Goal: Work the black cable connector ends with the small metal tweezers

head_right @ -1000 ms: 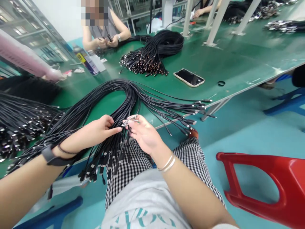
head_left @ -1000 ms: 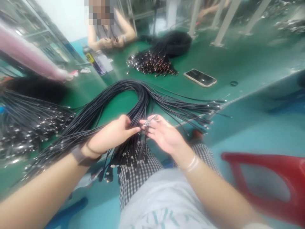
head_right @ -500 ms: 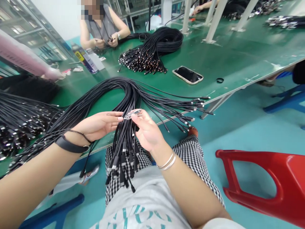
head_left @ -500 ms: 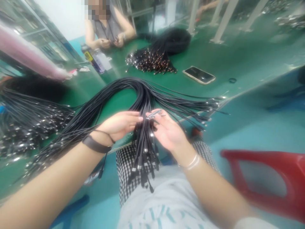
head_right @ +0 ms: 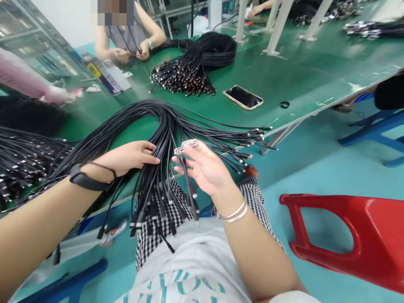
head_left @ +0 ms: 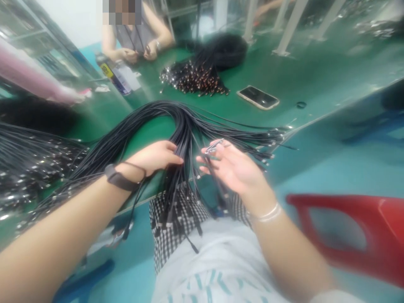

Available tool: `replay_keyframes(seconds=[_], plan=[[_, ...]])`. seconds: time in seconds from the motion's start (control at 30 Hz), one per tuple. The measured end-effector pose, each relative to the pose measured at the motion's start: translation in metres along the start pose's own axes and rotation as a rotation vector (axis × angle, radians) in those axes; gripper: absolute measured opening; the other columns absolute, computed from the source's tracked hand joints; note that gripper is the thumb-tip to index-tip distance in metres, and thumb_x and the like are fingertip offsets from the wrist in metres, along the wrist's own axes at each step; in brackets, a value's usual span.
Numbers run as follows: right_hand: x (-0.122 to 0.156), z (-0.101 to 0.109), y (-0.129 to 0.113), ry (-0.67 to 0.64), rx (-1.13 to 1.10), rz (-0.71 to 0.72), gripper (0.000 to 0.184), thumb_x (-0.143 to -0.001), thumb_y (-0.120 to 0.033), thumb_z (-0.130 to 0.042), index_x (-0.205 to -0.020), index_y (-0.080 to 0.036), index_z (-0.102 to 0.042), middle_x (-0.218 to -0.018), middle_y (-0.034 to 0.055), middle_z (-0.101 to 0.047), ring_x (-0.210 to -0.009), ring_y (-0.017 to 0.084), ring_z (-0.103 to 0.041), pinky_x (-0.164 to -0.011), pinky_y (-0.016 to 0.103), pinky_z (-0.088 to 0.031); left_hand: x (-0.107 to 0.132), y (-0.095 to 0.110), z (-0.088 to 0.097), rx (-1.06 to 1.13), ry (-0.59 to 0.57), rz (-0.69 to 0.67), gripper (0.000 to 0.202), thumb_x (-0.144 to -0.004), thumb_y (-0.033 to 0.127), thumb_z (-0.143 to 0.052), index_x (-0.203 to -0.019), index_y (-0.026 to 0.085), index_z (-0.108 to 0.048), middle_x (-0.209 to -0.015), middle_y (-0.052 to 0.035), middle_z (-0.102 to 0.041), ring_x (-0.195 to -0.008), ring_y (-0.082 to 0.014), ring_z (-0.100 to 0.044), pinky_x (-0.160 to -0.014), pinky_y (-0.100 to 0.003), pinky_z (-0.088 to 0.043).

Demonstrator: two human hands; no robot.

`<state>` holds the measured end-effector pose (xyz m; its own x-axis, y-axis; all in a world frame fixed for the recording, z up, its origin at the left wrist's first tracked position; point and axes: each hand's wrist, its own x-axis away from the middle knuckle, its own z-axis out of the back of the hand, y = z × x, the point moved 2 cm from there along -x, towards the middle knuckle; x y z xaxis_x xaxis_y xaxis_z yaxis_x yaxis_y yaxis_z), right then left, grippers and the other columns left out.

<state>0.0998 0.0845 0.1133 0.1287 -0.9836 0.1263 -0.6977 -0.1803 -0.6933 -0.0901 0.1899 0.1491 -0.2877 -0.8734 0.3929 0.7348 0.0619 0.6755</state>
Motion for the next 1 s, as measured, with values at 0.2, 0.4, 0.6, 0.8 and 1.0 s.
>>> replay_keyframes(seconds=[0.2, 0.4, 0.6, 0.8, 1.0], plan=[[0.012, 0.016, -0.007, 0.008, 0.272, -0.007, 0.014, -0.084, -0.034, -0.07, -0.093, -0.026, -0.062, -0.107, 0.0012, -0.067, -0.1, 0.018, -0.063, -0.086, 0.035, -0.053, 0.038, 0.022, 0.001, -0.654, 0.271, -0.289, 0.036, -0.073, 0.034, -0.069, -0.105, 0.018, -0.065, -0.094, -0.0095, -0.072, -0.084, -0.029, -0.066, -0.073, -0.036, -0.047], [0.016, 0.02, 0.002, -0.09, 0.173, -0.005, 0.013, -0.087, -0.032, -0.067, -0.095, -0.025, -0.06, -0.109, 0.0027, -0.069, -0.104, 0.018, -0.063, -0.091, 0.036, -0.051, 0.111, 0.018, -0.076, -0.22, -0.108, -0.233, 0.037, -0.09, 0.055, -0.049, -0.094, 0.024, -0.069, -0.086, -0.004, -0.074, -0.077, -0.0223, -0.067, -0.066, -0.031, -0.048], [0.027, 0.02, -0.003, -0.08, 0.211, -0.035, 0.01, -0.087, -0.028, -0.066, -0.094, -0.025, -0.061, -0.109, 0.003, -0.069, -0.103, 0.016, -0.063, -0.089, 0.03, -0.05, 0.095, -0.009, -0.154, 0.506, -0.077, 0.002, 0.053, -0.085, 0.057, -0.058, -0.122, 0.019, -0.056, -0.105, -0.012, -0.073, -0.095, -0.0279, -0.069, -0.079, -0.039, -0.053], [0.039, 0.034, -0.008, 0.046, 0.417, 0.051, 0.01, -0.086, -0.029, -0.068, -0.096, -0.026, -0.066, -0.109, 0.0015, -0.068, -0.102, 0.017, -0.062, -0.089, 0.032, -0.05, 0.08, 0.0, -0.171, 1.22, -0.115, 0.1, 0.026, -0.086, 0.028, -0.06, -0.107, 0.012, -0.062, -0.101, -0.0148, -0.074, -0.084, -0.0247, -0.071, -0.072, -0.036, -0.057], [0.045, 0.044, -0.009, 0.159, 0.518, 0.136, 0.01, -0.08, -0.022, -0.073, -0.088, -0.023, -0.067, -0.09, -0.0012, -0.066, -0.082, 0.012, -0.064, -0.08, 0.026, -0.052, 0.088, -0.003, -0.171, 1.279, -0.257, 0.221, 0.03, -0.084, 0.01, -0.056, -0.114, 0.011, -0.058, -0.104, -0.0163, -0.074, -0.076, -0.0206, -0.073, -0.063, -0.028, -0.057]])
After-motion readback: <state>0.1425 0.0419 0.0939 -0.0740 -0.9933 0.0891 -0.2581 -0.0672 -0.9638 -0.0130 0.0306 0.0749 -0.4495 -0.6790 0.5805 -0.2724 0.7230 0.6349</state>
